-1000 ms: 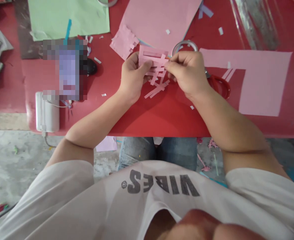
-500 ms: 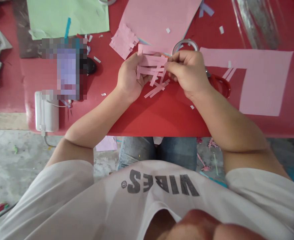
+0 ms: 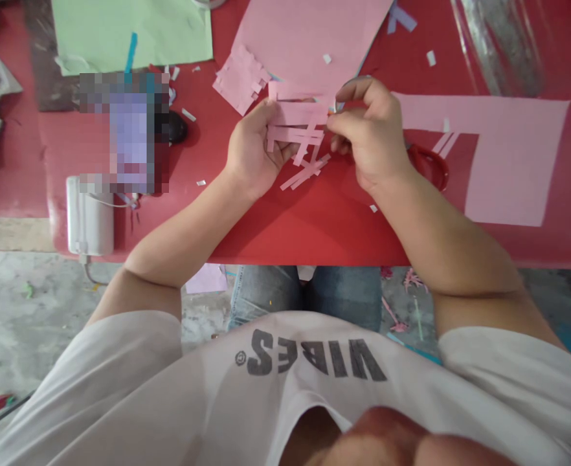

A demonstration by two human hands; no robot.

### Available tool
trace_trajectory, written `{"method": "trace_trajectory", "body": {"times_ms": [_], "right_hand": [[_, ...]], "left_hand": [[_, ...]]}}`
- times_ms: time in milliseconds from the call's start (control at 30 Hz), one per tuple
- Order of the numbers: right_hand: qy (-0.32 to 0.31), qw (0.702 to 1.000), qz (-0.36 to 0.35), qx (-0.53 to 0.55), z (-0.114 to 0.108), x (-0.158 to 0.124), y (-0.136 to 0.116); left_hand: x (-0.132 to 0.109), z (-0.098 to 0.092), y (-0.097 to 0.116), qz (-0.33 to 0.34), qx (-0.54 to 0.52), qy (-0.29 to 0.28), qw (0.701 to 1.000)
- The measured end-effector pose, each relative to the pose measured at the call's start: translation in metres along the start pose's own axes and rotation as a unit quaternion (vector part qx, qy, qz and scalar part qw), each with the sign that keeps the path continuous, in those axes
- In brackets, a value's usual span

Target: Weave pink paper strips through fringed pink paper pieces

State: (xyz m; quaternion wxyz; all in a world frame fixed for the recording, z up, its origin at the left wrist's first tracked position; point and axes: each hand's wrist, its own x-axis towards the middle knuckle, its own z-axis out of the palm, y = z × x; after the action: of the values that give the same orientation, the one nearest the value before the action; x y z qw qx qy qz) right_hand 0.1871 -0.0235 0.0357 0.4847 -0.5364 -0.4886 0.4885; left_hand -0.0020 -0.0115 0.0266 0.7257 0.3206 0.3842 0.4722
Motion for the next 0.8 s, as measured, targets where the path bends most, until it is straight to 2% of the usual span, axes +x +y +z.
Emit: {"method": "trace_trajectory", "body": {"times_ms": [133, 333, 533, 800], "right_hand": [[0.002, 1.000, -0.005, 0.013, 0.001, -0.002, -0.001], [0.001, 0.998, -0.032, 0.051, 0.004, 0.001, 0.003], [0.015, 0.998, -0.025, 0.057, 0.009, 0.002, 0.006], [-0.001, 0.996, -0.049, 0.068, 0.012, -0.001, 0.011]], "left_hand": [[0.001, -0.002, -0.001, -0.006, 0.004, 0.009, 1.000], [0.001, -0.002, -0.002, 0.007, -0.021, -0.011, 1.000], [-0.002, 0.001, -0.001, -0.010, -0.012, 0.029, 0.999], [-0.005, 0.003, 0.002, 0.001, -0.059, -0.008, 0.998]]}}
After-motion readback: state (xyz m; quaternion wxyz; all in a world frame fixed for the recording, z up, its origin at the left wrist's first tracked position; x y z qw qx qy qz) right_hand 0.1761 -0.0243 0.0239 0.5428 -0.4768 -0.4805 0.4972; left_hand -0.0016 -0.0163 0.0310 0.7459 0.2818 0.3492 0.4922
